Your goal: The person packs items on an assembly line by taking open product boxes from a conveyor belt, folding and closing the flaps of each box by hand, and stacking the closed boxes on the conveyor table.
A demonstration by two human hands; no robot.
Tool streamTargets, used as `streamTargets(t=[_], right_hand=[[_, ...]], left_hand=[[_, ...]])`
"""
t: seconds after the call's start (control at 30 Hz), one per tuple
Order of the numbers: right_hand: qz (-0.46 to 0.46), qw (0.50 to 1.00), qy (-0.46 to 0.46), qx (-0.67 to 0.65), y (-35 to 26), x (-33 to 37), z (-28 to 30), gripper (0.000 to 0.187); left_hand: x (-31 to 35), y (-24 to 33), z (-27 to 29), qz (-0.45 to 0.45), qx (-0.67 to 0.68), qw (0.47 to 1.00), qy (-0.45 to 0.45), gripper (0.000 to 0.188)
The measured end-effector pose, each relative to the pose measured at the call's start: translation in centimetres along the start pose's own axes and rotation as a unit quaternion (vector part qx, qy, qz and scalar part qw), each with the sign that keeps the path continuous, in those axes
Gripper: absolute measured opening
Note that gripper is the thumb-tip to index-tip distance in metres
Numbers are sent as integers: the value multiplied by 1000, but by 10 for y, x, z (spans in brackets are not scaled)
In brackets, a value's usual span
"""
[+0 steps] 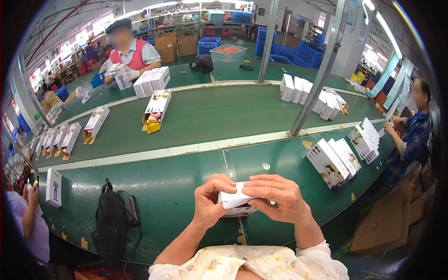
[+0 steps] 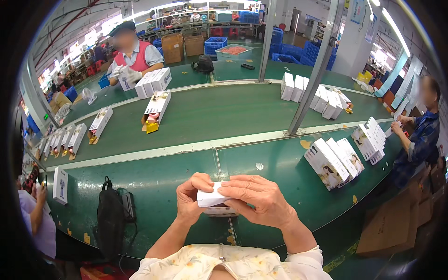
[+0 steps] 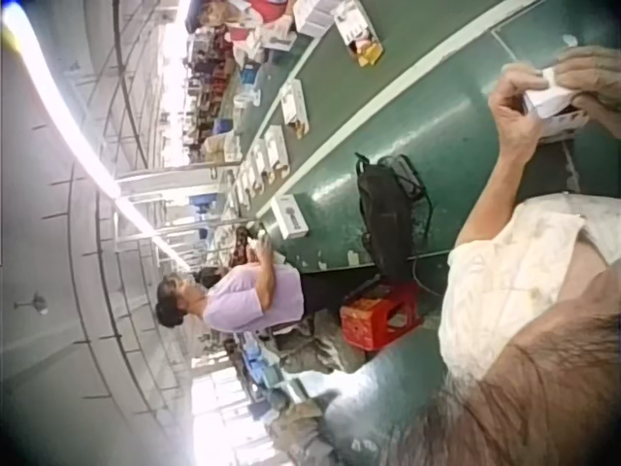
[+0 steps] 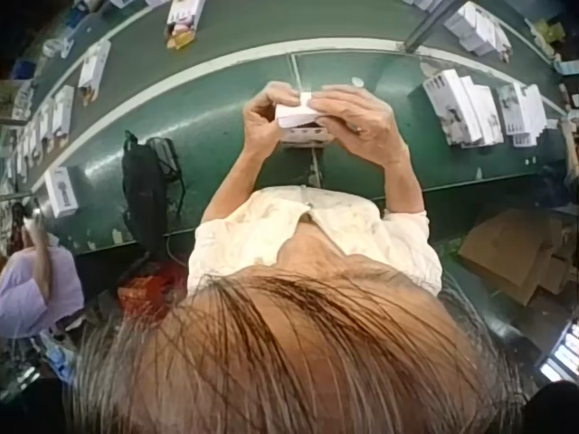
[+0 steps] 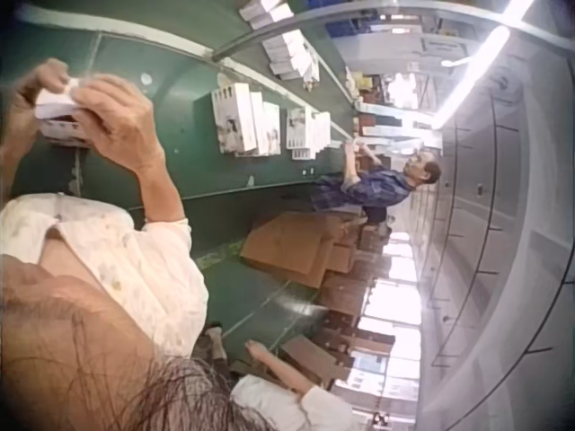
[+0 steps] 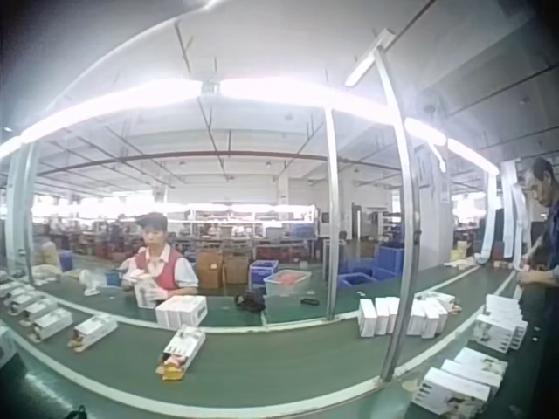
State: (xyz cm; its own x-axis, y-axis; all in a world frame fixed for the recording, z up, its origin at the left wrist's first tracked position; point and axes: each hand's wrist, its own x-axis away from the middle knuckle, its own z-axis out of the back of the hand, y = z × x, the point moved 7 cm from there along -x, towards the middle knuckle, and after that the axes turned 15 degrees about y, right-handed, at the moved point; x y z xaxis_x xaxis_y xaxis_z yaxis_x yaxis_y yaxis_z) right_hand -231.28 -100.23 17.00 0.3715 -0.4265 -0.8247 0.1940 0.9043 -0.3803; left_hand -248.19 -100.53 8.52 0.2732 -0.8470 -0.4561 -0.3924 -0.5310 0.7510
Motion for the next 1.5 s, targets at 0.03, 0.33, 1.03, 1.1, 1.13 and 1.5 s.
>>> streamTargets(t=[0.03, 0.33, 1.03, 1.1, 1.13, 1.5], right_hand=[[-2, 1000, -1, 2, -4, -2, -5, 38], [-20, 999, -6, 29, -34, -12, -45, 36], [-166, 975, -127, -80, -80, -36, -152, 23], [-140, 982, -104, -75, -91, -34, -166, 20], [-132, 983, -95, -86, -95, -34, -172, 21], [-354, 911, 152, -146, -106, 21, -193, 29]], left_hand=[[0, 4, 4, -20, -16, 1000, -14, 24], [18, 39, 34, -118, -89, 989, 3, 39], [33, 104, 127, -266, -150, 952, -10, 35], [33, 112, 139, -256, -150, 954, 34, 30], [33, 117, 143, -248, -145, 957, 50, 25], [36, 150, 200, -277, -140, 950, 29, 23]])
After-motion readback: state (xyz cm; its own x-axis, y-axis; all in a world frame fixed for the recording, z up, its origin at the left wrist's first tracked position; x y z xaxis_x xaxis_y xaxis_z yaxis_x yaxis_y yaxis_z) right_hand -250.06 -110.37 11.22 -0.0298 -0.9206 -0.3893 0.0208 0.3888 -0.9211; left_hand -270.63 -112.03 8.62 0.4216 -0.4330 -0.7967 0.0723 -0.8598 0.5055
